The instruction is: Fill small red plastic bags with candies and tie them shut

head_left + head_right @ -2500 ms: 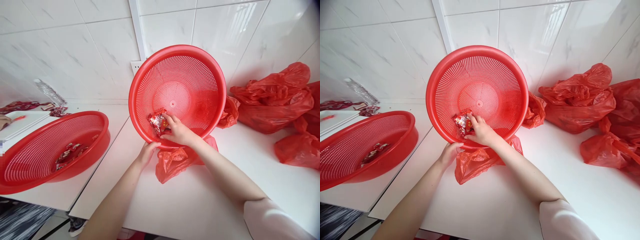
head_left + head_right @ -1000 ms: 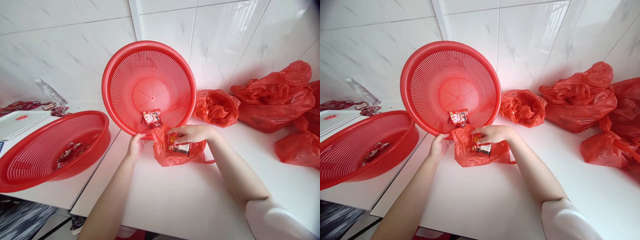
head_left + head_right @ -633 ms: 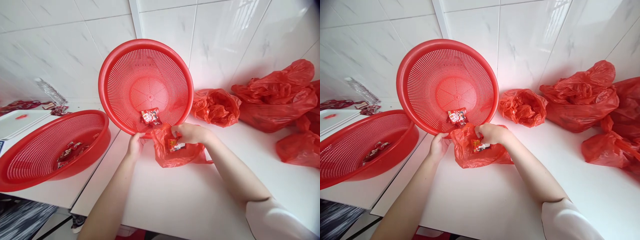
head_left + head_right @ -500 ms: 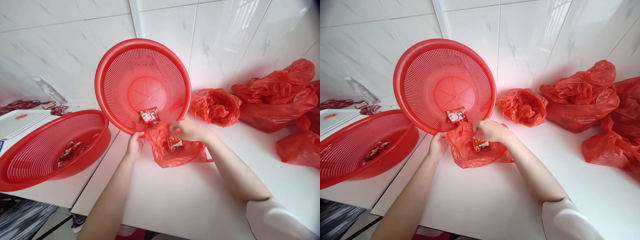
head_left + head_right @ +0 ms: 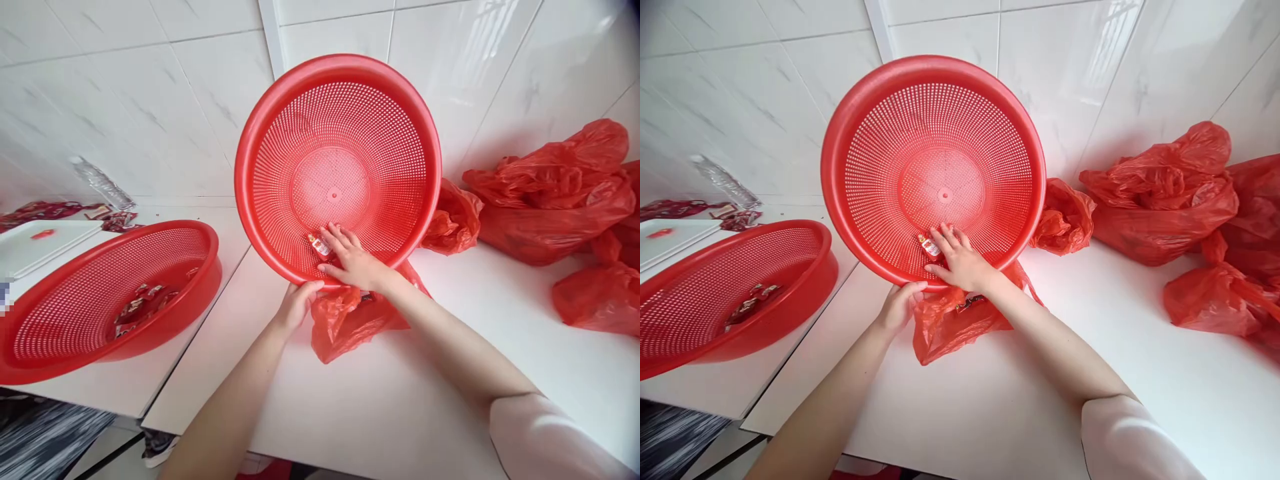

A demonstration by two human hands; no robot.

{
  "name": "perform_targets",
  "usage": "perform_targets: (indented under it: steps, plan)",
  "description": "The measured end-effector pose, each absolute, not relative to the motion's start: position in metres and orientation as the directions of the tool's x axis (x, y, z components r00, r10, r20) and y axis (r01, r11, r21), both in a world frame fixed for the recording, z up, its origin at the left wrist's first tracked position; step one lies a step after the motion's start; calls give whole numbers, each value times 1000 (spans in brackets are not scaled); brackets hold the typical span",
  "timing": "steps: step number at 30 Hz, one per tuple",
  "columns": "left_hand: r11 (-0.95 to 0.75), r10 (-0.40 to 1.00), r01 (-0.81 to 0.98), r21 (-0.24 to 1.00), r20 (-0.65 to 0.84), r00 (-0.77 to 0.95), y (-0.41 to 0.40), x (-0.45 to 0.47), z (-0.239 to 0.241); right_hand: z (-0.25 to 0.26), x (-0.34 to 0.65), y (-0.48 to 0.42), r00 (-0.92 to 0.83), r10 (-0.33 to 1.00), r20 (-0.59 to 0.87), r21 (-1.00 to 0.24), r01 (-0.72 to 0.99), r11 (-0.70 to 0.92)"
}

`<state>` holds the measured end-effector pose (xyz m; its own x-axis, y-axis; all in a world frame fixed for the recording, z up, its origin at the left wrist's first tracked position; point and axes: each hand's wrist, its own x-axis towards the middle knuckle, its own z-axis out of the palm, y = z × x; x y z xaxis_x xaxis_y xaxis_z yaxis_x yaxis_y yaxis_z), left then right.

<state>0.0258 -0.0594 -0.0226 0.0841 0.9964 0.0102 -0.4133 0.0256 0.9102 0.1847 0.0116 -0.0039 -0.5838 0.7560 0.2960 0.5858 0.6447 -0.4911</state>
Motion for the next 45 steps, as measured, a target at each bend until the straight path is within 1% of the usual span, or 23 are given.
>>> perform_targets:
  steps: [5, 9, 12, 15, 18, 19, 21, 23, 24, 25, 26, 28, 29, 30, 31, 32, 35, 37, 40, 45]
  plan:
    - [39, 993, -440, 897, 14, 117, -57, 27, -26, 1, 179, 4, -662, 686, 302, -446, 538, 715]
    - [55, 989, -445, 894, 11, 145, -56, 26, -29, 6, 183, 6, -660, 690, 299, -420, 558, 716]
    - [70, 987, -460, 885, 6, 161, -55, 26, -31, 6, 186, 12, -654, 699, 288, -439, 559, 704]
    - [76, 987, -464, 882, -1, 160, -53, 24, -31, 3, 187, 17, -605, 735, 304, -451, 588, 671]
    - [83, 992, -453, 887, -28, 127, -52, 20, -28, 4, 189, 21, -510, 778, 366, -463, 626, 628]
    - [85, 993, -451, 889, -39, 111, -51, 19, -27, 7, 192, 22, -483, 787, 385, -492, 614, 618]
    - [79, 996, -447, 891, -50, 77, -49, 16, -24, 18, 203, 23, -440, 798, 412, -596, 533, 601]
    - [58, 998, -443, 895, -45, 41, -46, 11, -22, 35, 219, 21, -440, 796, 415, -716, 381, 585]
    - [45, 999, -443, 895, -36, 29, -45, 9, -21, 45, 228, 18, -472, 786, 398, -765, 302, 569]
    - [30, 1000, -445, 895, -23, 20, -43, 6, -20, 53, 237, 15, -535, 765, 359, -804, 238, 544]
    - [14, 1000, -451, 892, -11, 8, -42, 3, -20, 61, 244, 11, -629, 723, 286, -837, 204, 509]
    - [-9, 1000, -468, 884, 2, -15, -39, -3, -19, 69, 252, 3, -834, 548, 55, -869, 231, 438]
    - [-19, 1000, -477, 879, 7, -27, -38, -5, -19, 69, 252, 0, -894, 442, -71, -863, 277, 423]
    - [-30, 999, -485, 874, 12, -39, -37, -7, -18, 67, 249, -3, -918, 357, -174, -842, 326, 429]
    - [-35, 999, -489, 872, 15, -45, -36, -9, -18, 64, 244, -5, -917, 316, -242, -811, 370, 453]
    - [-40, 999, -489, 871, 19, -47, -36, -10, -18, 60, 238, -6, -906, 324, -272, -771, 406, 491]
    - [-56, 998, -477, 877, 29, -64, -35, -13, -19, 50, 221, -7, -860, 470, -199, -633, 479, 608]
    - [-57, 997, -481, 875, 24, -75, -35, -14, -20, 48, 215, -6, -833, 535, -145, -571, 512, 642]
    - [-78, 995, -504, 860, 33, -99, -34, -16, -20, 46, 213, -5, -802, 588, -107, -549, 540, 637]
    - [-155, 983, -514, 844, 78, -168, -32, -20, -17, 39, 212, -4, -761, 647, 43, -535, 529, 658]
